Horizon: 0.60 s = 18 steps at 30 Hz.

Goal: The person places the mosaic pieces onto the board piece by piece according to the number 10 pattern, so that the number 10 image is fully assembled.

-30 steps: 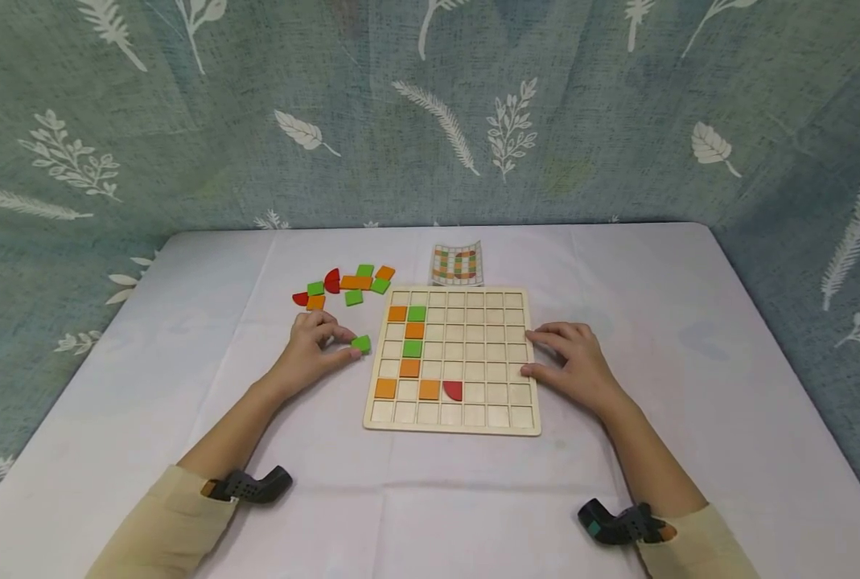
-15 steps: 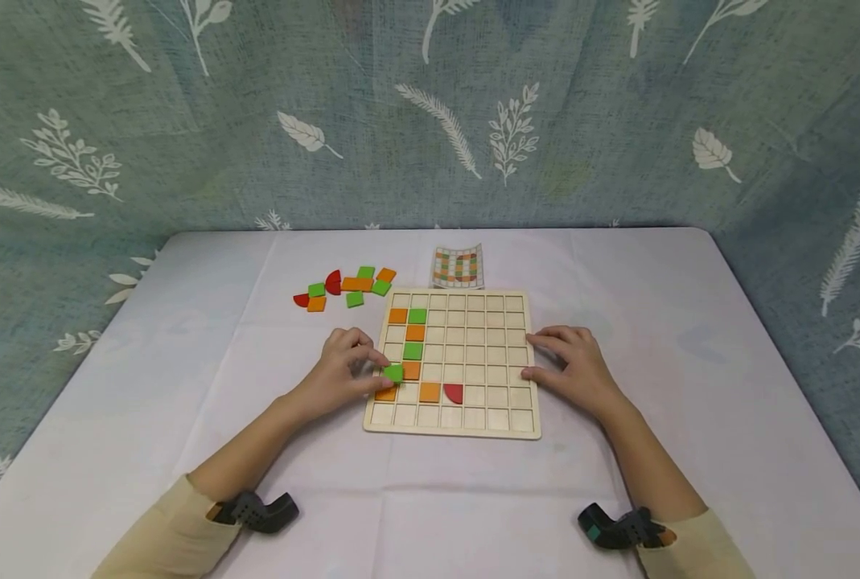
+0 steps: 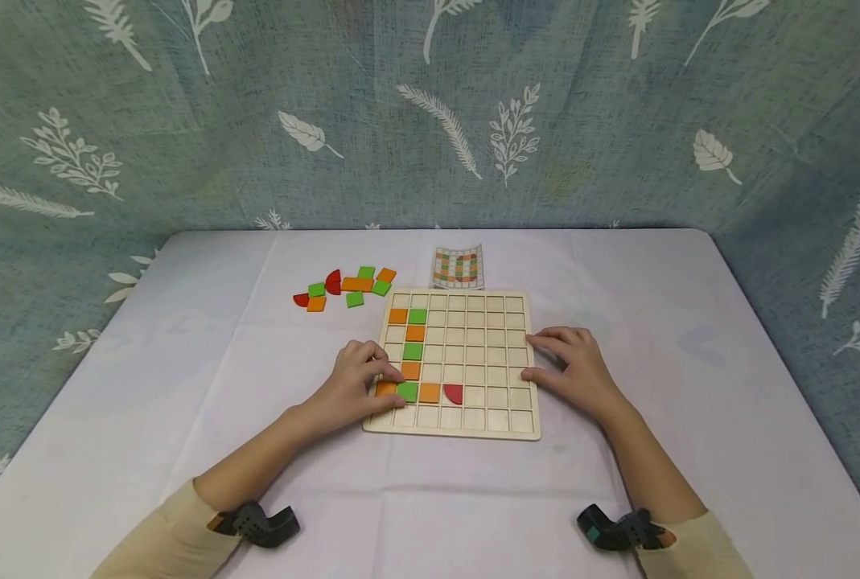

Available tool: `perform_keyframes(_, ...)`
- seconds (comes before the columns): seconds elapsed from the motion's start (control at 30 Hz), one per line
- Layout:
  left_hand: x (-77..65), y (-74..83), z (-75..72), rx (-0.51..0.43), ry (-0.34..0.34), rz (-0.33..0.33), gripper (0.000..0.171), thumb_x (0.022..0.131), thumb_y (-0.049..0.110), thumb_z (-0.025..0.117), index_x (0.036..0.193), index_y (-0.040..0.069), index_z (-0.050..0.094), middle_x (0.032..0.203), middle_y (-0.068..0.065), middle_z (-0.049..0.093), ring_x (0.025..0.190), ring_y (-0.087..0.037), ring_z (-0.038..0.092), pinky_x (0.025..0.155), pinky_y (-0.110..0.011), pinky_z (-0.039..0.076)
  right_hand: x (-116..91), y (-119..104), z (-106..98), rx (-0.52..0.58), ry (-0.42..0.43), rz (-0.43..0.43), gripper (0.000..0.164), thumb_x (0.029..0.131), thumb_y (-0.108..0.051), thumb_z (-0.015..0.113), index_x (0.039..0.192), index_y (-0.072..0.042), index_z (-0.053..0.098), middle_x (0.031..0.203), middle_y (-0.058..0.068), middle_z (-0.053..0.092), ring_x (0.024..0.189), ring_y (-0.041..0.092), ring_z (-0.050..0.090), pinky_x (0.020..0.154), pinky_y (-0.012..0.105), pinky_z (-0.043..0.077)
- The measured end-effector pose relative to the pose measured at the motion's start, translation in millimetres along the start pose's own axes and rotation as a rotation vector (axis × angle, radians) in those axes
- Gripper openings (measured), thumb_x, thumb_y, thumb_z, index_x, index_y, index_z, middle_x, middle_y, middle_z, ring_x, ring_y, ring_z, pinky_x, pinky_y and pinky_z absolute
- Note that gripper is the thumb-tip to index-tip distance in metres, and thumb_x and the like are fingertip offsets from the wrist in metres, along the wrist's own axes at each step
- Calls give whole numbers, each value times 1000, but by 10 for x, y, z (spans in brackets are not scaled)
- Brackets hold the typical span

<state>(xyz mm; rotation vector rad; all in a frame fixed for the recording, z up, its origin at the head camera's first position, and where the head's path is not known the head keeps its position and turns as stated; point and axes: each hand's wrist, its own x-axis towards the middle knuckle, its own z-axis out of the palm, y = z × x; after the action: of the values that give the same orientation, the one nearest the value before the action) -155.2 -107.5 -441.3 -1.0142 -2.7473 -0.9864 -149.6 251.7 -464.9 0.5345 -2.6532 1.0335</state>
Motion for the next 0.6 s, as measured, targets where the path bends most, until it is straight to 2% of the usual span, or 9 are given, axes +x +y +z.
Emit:
perform_keyframes(0.3, 6, 8, 4, 9, 7, 2, 26, 70, 31, 83, 90, 17, 73, 90, 5, 43, 89, -16, 33, 85, -37, 27, 2, -7, 3, -15, -7, 4, 55, 68, -22, 84, 117, -4, 66, 118, 16, 58, 110, 32, 41, 90, 49, 31)
perform_keyframes(0.5, 25, -15, -49, -7, 29, 14, 28, 69, 30, 84, 91, 16, 73, 91, 4, 43, 90, -18, 34, 86, -39, 28, -4, 3, 2, -4, -11, 9, 54, 69, -22, 83, 117, -4, 66, 118, 16, 58, 111, 32, 41, 90, 49, 30)
perform_keyframes(0.6, 50, -44, -97, -13, 43, -5, 29, 70, 29, 83, 93, 15, 73, 93, 3, 44, 92, -20, 35, 87, -40, 28, 2, 2, -5, -1, -13, 5, 54, 69, -22, 83, 117, -4, 66, 118, 16, 58, 110, 32, 41, 90, 48, 30)
